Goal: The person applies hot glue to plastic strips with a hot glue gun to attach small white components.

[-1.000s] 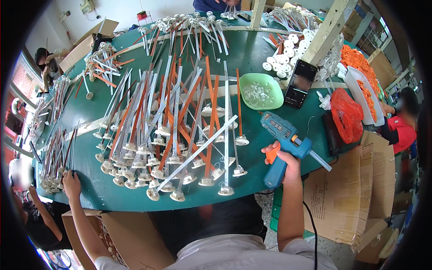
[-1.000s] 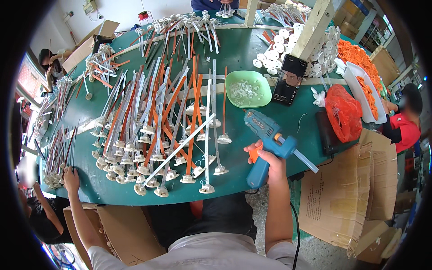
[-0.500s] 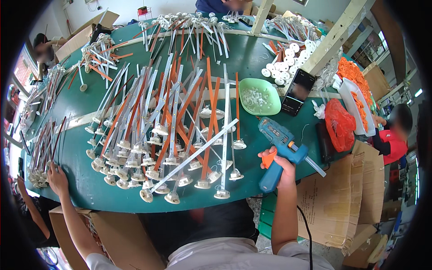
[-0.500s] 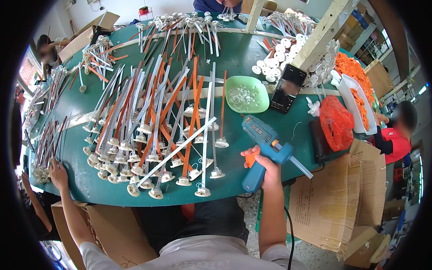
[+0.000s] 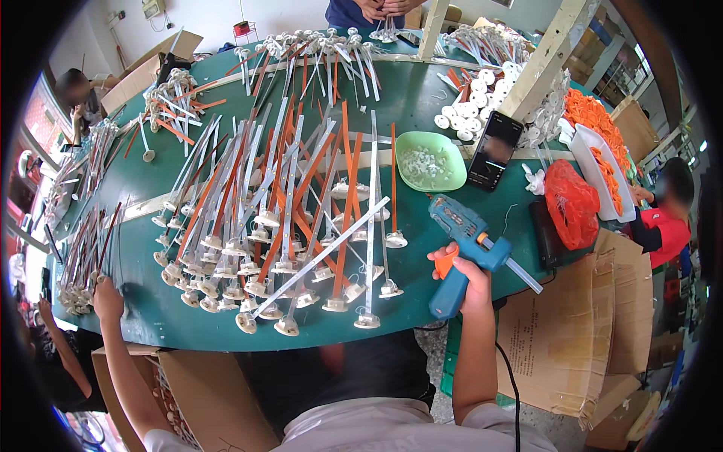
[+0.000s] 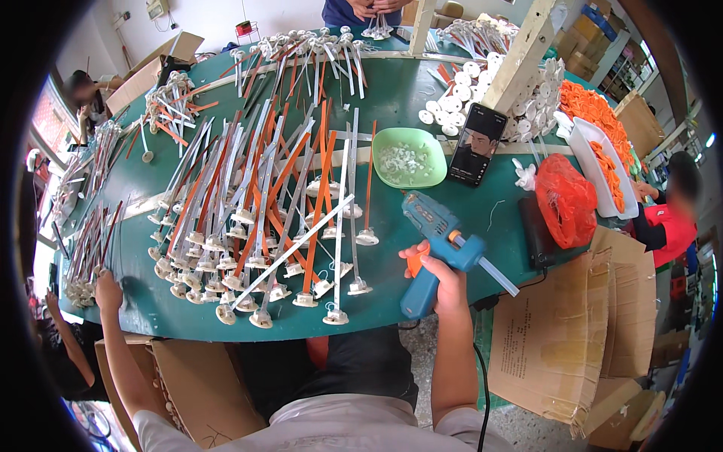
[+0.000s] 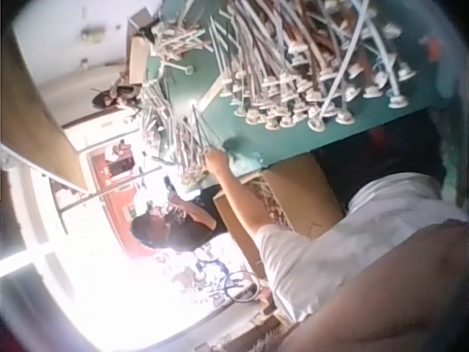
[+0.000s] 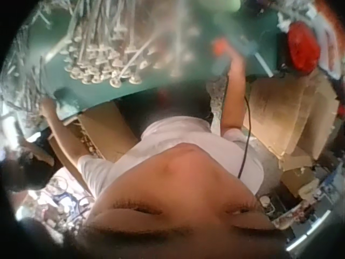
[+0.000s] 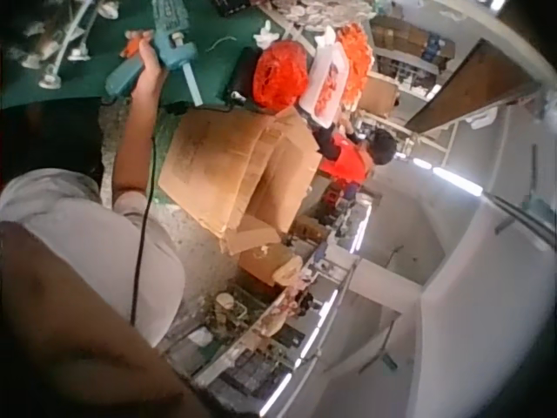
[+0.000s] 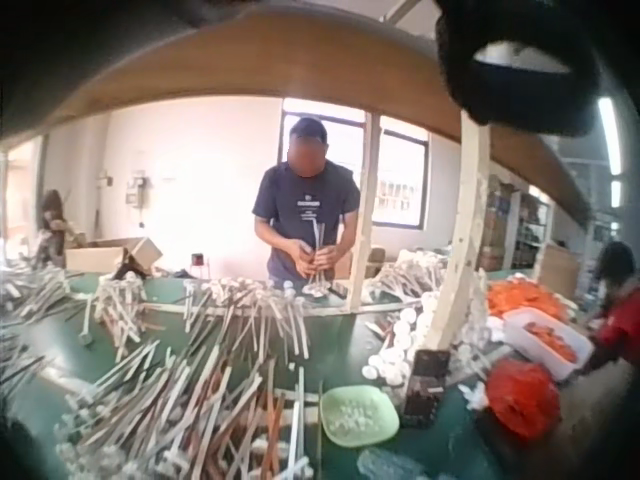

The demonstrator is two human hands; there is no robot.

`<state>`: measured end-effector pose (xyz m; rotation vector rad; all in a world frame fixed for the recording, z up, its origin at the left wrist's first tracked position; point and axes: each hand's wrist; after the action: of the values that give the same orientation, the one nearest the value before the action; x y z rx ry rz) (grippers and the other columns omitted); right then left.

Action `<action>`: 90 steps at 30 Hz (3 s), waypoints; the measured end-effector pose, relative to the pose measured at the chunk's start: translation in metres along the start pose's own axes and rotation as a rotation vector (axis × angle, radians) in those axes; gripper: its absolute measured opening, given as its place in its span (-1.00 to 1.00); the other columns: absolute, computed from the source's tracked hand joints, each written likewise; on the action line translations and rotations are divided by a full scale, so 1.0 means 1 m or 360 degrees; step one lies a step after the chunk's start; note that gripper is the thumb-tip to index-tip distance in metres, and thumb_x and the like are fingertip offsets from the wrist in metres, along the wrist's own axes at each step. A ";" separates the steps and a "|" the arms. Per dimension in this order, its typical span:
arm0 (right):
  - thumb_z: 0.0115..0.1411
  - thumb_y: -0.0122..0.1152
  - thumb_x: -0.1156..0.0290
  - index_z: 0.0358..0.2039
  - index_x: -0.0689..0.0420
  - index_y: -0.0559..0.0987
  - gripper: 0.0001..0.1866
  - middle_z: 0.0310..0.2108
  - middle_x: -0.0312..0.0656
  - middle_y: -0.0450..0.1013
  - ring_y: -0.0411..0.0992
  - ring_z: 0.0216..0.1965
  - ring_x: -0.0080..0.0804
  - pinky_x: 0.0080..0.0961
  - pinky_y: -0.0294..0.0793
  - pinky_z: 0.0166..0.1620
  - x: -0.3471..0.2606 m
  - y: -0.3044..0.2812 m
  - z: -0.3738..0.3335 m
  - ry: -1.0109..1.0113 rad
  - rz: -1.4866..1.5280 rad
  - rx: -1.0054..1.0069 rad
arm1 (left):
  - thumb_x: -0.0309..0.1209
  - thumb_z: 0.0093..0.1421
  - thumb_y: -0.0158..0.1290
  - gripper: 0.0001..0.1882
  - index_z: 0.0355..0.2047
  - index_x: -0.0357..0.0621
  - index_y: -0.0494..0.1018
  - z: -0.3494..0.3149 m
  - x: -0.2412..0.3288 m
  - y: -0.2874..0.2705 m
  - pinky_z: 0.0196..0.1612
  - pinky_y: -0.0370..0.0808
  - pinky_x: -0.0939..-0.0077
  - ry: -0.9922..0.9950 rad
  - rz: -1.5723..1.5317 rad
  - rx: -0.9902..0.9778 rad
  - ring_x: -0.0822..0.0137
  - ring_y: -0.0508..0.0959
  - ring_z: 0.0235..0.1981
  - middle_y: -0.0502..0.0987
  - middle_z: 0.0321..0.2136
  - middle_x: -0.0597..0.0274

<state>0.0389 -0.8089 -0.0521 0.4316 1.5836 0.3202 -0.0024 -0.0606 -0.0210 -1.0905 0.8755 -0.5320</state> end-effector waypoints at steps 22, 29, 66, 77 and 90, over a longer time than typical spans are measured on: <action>0.17 0.15 0.45 -0.14 0.18 0.50 -0.76 -0.22 -0.07 0.53 0.52 -0.07 -0.15 -0.29 0.53 -0.26 0.002 0.003 0.000 -0.0062 0.0038 -0.0018 | -0.75 0.15 0.09 -0.86 -0.27 -0.41 0.55 -0.237 0.220 -0.168 -0.27 0.55 0.51 0.0361 -0.3159 0.0303 0.32 0.60 -0.38 0.62 -0.35 -0.07; 0.17 0.14 0.45 -0.14 0.18 0.50 -0.77 -0.21 -0.06 0.53 0.52 -0.05 -0.14 -0.30 0.54 -0.24 0.000 0.002 0.000 -0.0068 0.0028 -0.0028 | -0.81 0.03 0.19 -0.78 -0.28 -0.46 0.55 -0.262 0.253 -0.185 -0.19 0.57 0.53 0.0479 -0.2848 -0.0024 0.31 0.67 -0.35 0.66 -0.40 0.00; 0.16 0.13 0.40 -0.07 0.22 0.47 -0.67 -0.16 -0.02 0.49 0.47 0.01 -0.07 -0.27 0.55 -0.22 0.006 0.000 -0.004 -0.0099 -0.0019 -0.0022 | -0.49 0.26 -0.01 -0.88 -0.38 -0.31 0.43 -0.265 0.307 -0.110 -0.32 0.35 0.32 0.0803 -0.2499 0.1182 0.17 0.40 -0.34 0.57 -0.52 0.13; 0.12 0.15 0.47 -0.11 0.25 0.48 -0.70 -0.20 0.02 0.52 0.51 -0.04 -0.06 -0.24 0.58 -0.24 0.002 0.006 -0.004 -0.0106 -0.0012 0.0053 | -0.47 0.33 -0.09 -0.85 -0.31 -0.35 0.38 -0.266 0.309 -0.109 -0.31 0.33 0.28 0.0899 -0.2355 0.1202 0.15 0.39 -0.36 0.54 -0.54 0.09; 0.18 0.12 0.37 -0.07 0.23 0.46 -0.67 -0.16 -0.03 0.48 0.46 0.01 -0.09 -0.28 0.54 -0.22 0.004 0.003 -0.002 -0.0120 -0.0113 0.0016 | -0.49 0.34 -0.08 -0.84 -0.34 -0.37 0.36 -0.264 0.307 -0.112 -0.28 0.35 0.29 0.0822 -0.2461 0.1085 0.15 0.40 -0.36 0.54 -0.52 0.06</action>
<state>0.0370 -0.8039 -0.0540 0.3901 1.5236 0.2392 -0.0414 -0.4758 -0.0745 -0.8006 0.0272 -2.2689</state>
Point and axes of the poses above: each hand's wrist, its own z-axis towards the middle knuckle, its own y-axis out of the palm, x = y × z
